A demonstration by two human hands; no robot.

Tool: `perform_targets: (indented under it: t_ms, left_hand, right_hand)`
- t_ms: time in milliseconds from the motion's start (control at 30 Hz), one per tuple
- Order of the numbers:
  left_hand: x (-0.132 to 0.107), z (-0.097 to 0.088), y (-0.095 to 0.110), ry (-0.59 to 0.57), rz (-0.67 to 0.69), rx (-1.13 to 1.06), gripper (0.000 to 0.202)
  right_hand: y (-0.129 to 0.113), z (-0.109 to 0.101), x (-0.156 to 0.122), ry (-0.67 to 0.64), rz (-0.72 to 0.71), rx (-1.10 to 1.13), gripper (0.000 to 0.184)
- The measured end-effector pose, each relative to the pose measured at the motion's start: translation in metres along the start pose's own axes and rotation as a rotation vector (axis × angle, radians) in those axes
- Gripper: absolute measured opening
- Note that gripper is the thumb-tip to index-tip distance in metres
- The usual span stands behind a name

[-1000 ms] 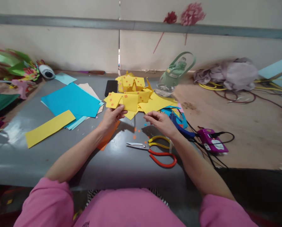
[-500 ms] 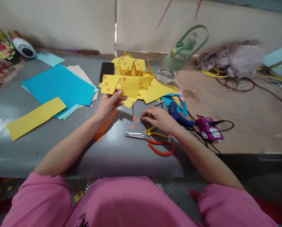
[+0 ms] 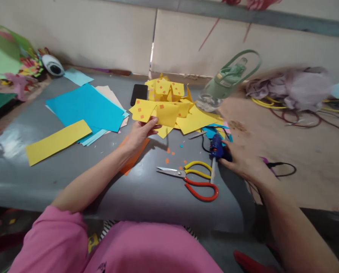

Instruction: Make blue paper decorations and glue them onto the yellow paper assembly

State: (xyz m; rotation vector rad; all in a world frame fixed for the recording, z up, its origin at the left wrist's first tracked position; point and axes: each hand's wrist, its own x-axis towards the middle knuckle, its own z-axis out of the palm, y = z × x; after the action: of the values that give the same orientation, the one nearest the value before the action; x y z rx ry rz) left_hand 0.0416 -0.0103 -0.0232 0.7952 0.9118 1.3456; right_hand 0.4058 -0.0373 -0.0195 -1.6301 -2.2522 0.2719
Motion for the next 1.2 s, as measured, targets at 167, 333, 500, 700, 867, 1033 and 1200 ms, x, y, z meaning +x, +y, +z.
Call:
perform_targets:
  t_ms: [167, 333, 500, 700, 867, 1033, 1200]
  left_hand:
    - [0.004, -0.002, -0.001, 0.022, 0.007, 0.019, 0.021]
    - [0.001, 0.001, -0.002, 0.028, 0.006, -0.039, 0.015]
    - [-0.001, 0.002, -0.005, 0.025, 0.012, -0.071, 0.018]
    - [-0.003, 0.002, -0.006, -0.033, 0.023, -0.008, 0.019]
    - [-0.003, 0.002, -0.005, -0.027, 0.025, 0.014, 0.018]
    - [-0.004, 0.002, -0.007, -0.027, 0.009, 0.023, 0.015]
    - [-0.004, 0.0, -0.007, -0.016, -0.004, 0.037, 0.012]
  right_hand:
    - [-0.009, -0.01, 0.006, -0.001, 0.024, 0.022, 0.051]
    - [-0.05, -0.02, 0.003, 0.161, -0.007, 0.179, 0.057]
    - [-0.121, -0.009, 0.015, 0.106, -0.117, 0.322, 0.045]
    - [-0.155, 0.013, 0.038, -0.003, -0.08, 0.409, 0.046]
    - [-0.147, 0.029, 0.042, 0.099, -0.084, 0.361, 0.054]
    - [-0.135, 0.034, 0.038, 0.147, -0.069, 0.394, 0.054]
    - [-0.133, 0.032, 0.033, 0.273, -0.142, 0.442, 0.036]
